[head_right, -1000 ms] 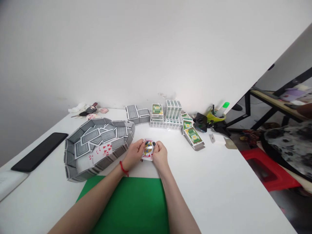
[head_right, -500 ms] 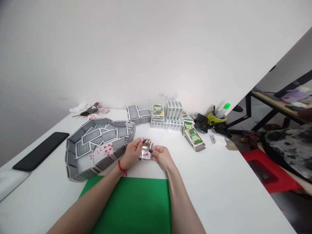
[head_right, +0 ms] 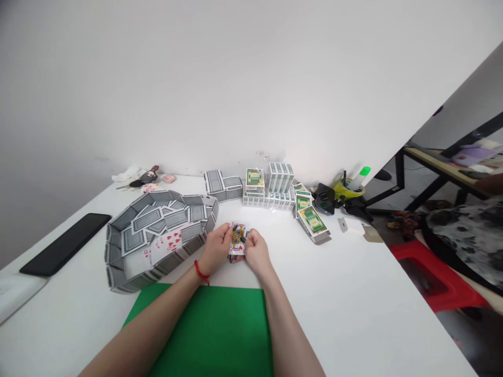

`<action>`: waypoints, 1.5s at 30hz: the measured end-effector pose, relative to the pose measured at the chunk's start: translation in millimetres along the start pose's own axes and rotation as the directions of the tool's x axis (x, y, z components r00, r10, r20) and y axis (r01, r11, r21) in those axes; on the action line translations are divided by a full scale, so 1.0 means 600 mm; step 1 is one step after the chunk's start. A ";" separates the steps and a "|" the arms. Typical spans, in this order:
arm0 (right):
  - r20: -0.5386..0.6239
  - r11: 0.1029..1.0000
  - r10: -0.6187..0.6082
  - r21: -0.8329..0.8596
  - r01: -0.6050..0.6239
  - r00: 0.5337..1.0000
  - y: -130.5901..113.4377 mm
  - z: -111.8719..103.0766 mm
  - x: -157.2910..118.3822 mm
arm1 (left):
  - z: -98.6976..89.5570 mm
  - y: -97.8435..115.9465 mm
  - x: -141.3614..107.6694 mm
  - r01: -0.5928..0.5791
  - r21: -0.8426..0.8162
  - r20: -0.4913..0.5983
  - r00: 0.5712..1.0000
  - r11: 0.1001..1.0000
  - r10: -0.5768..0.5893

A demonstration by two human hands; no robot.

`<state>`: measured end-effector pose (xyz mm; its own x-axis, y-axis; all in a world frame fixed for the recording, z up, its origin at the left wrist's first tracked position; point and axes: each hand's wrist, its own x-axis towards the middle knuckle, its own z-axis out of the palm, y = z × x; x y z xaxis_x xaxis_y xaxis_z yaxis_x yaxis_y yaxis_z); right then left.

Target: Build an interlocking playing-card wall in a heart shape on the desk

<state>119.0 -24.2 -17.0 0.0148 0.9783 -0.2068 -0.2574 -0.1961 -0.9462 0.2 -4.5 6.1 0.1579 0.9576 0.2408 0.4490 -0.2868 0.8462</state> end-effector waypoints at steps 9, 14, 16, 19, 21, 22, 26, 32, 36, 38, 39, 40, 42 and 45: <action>0.023 0.987 0.070 0.141 -0.072 0.997 -0.020 -0.014 -0.008 | -0.001 0.004 -0.006 0.085 -0.194 0.100 0.993 0.977 -0.067; 0.031 0.991 0.011 0.130 -0.015 0.999 -0.024 -0.010 -0.014 | 0.001 0.007 -0.007 0.100 -0.247 0.127 0.990 0.964 -0.070; -0.008 0.998 -0.037 0.049 0.038 0.999 -0.024 -0.004 -0.017 | 0.004 0.008 -0.008 0.097 -0.234 0.113 0.991 0.967 -0.072; -0.134 0.982 -0.148 -0.135 0.130 0.980 -0.024 0.001 -0.019 | 0.007 0.010 -0.010 0.106 -0.200 0.060 0.994 0.974 -0.096; -0.164 0.968 -0.192 -0.195 0.159 0.968 -0.023 -0.001 -0.016 | 0.008 0.011 -0.011 0.096 -0.161 0.028 0.995 0.982 -0.093; -0.156 0.966 -0.203 -0.193 0.172 0.967 -0.023 -0.003 -0.013 | 0.008 0.011 -0.012 0.080 -0.132 0.012 0.997 0.988 -0.079; -0.097 0.984 -0.177 -0.038 0.174 0.979 -0.021 -0.018 -0.001 | 0.005 0.008 -0.012 -0.006 -0.012 -0.034 0.999 1.000 0.006; 0.033 0.997 -0.054 0.060 0.052 0.998 -0.025 -0.029 -0.001 | -0.013 -0.009 0.001 -0.020 -0.085 -0.004 1.000 0.996 0.020; 0.094 0.998 -0.049 0.038 0.046 0.994 -0.031 -0.027 -0.006 | -0.019 -0.016 0.010 0.076 -0.419 0.198 0.980 0.905 0.009; 0.098 0.997 -0.069 0.043 0.065 0.993 -0.032 -0.027 -0.008 | -0.017 -0.017 0.012 0.123 -0.497 0.263 0.965 0.859 0.014; 0.097 0.996 -0.080 0.043 0.076 0.992 -0.032 -0.027 -0.008 | -0.015 -0.017 0.012 0.137 -0.516 0.280 0.960 0.846 0.016; 0.096 0.996 -0.089 0.041 0.085 0.991 -0.032 -0.027 -0.009 | -0.013 -0.018 0.012 0.145 -0.524 0.292 0.956 0.839 0.017; 0.090 0.995 -0.097 0.040 0.094 0.991 -0.031 -0.027 -0.009 | -0.010 -0.019 0.010 0.145 -0.517 0.298 0.954 0.844 0.019; 0.061 0.995 -0.094 0.040 0.092 0.994 -0.028 -0.026 -0.009 | -0.008 -0.021 0.006 0.116 -0.479 0.272 0.962 0.870 0.021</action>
<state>138.3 -27.4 -4.0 -0.0200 0.9947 -0.1009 -0.2936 -0.1023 -0.9504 -8.8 2.8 -1.4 0.4002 0.9085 0.1204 -0.0118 -0.1263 0.9919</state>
